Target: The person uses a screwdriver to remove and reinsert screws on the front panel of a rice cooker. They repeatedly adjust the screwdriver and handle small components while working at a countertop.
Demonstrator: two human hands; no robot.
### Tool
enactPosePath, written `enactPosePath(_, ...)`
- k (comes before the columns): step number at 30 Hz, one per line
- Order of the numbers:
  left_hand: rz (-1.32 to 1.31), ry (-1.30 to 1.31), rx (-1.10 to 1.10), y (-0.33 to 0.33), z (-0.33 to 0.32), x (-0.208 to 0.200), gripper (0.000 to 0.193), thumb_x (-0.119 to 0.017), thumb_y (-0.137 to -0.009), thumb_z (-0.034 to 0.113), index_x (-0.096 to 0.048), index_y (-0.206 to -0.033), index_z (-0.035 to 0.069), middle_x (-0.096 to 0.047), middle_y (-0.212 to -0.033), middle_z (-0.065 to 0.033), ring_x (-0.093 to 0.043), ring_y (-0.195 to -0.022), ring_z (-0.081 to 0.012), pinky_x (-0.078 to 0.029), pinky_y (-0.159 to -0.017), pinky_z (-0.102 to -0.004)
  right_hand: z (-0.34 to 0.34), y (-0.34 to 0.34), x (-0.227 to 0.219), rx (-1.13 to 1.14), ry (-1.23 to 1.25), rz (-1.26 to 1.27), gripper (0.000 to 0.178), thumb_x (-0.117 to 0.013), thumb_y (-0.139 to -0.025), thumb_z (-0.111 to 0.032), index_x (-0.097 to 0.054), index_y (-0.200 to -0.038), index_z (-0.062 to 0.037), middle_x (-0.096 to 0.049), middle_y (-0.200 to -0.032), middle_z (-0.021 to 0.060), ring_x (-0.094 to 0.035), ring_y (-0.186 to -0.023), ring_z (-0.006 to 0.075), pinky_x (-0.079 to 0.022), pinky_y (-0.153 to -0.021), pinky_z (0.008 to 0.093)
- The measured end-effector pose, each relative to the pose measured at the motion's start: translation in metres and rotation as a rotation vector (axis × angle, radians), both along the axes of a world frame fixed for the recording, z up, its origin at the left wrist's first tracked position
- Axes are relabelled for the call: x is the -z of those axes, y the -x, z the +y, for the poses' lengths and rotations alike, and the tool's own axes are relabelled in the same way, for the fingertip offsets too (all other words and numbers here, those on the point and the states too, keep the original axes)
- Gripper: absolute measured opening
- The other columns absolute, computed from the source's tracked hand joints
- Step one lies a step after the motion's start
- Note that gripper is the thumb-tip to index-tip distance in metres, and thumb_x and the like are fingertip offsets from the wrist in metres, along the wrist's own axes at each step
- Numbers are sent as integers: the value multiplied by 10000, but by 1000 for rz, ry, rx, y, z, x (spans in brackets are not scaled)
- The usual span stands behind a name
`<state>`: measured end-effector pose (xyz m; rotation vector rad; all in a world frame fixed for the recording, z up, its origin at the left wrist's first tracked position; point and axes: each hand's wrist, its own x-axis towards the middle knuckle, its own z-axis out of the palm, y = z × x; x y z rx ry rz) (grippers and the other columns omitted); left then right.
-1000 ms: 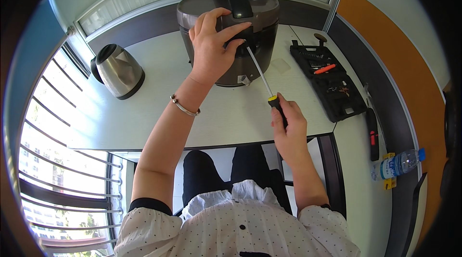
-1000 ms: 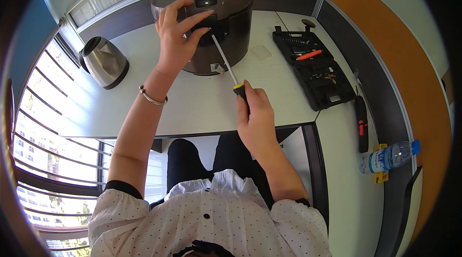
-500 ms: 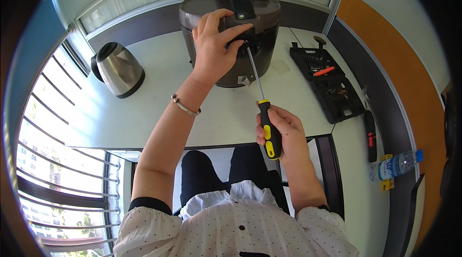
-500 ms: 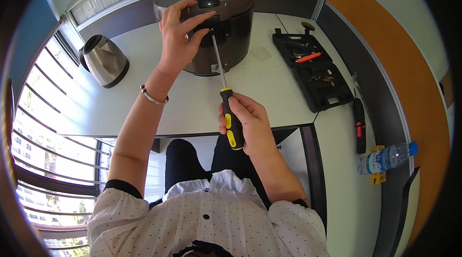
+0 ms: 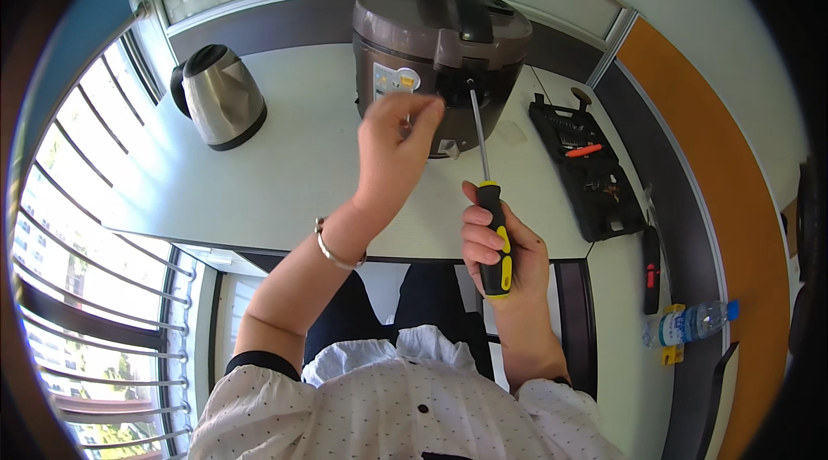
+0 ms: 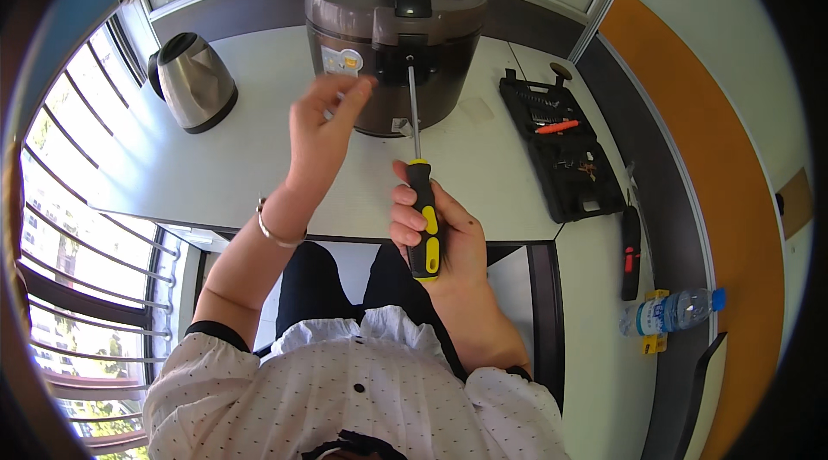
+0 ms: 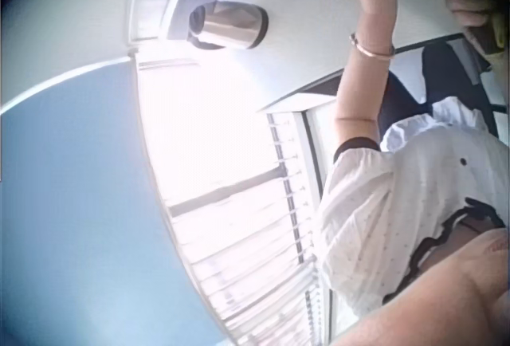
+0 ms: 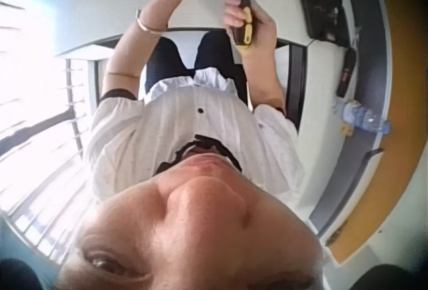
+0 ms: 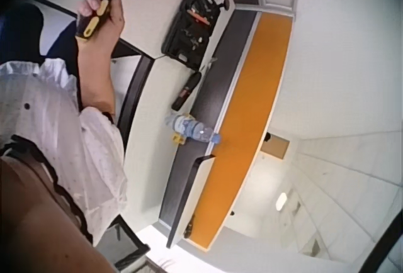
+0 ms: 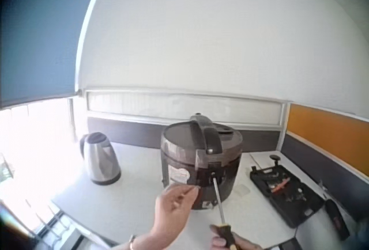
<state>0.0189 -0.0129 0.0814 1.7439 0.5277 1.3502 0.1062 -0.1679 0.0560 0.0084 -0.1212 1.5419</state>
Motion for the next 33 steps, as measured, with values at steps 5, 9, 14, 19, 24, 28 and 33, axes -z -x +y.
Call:
enactPosePath(5, -14, 718, 770, 6, -16, 5, 385, -466, -920, 274, -571, -1057, -70, -620, -1006, -137, -571, -936, -211, -430, -808, -295, 1, 7, 1, -41, -34, 205, 343, -378, -944, -142, -391, -1231, 47, -446, -855, 89, -439, -622, 127, -395, -538, 240)
enactPosePath(9, -155, 802, 975, -4, -22, 7, 380, -483, -913, 236, -511, -1125, -79, -624, -986, -186, -599, -934, -226, -456, -751, -265, 4, 9, 1, -56, -37, 279, 304, -390, -942, -131, -419, -1194, 36, -439, -840, 86, -441, -623, 129, -396, -533, 231)
enactPosePath(14, -207, 943, 916, -7, -28, 5, 260, -533, -888, 154, -538, -1029, -65, -629, -960, -203, -616, -889, -211, -478, -659, -235, 1, 9, -7, 55, 61, 41, 292, -412, -929, -140, -433, -1164, 33, -469, -907, 112, -486, -683, 167, -437, -523, 246)
enactPosePath(19, -245, 974, 846, -9, -32, 9, 220, -534, -888, 146, -547, -980, -54, -640, -930, -193, -622, -878, -214, -459, -742, -263, -19, 23, -25, 394, 311, -917, 421, -491, -877, -189, -398, -1232, 18, -489, -1061, 161, -547, -802, 223, -503, -497, 289)
enactPosePath(24, -246, 940, 796, -12, -33, 14, 209, -546, -877, 143, -558, -962, -47, -648, -899, -182, -622, -887, -224, -431, -822, -308, -37, 32, -19, 552, 324, -1536, 615, -499, -812, 29, -260, -1376, -21, -488, -1096, 144, -541, -719, 115, -450, -454, 200)
enactPosePath(28, -202, 862, 776, -15, -34, 13, 214, -549, -877, 162, -574, -941, -40, -650, -901, -168, -619, -895, -228, -411, -868, -331, -36, 24, -14, 571, 292, -1404, 574, -448, -822, 10, -272, -1368, 0, -493, -1026, 165, -487, -619, 93, -379, -401, 199)
enactPosePath(33, -212, 850, 937, -17, -29, 13, 239, -539, -885, 198, -594, -941, -28, -647, -927, -152, -600, -929, -218, -391, -900, -337, -37, 9, -11, 422, 95, -678, 541, -430, -833, -66, -276, -1335, 67, -465, -983, 194, -463, -605, 134, -356, -367, 201)
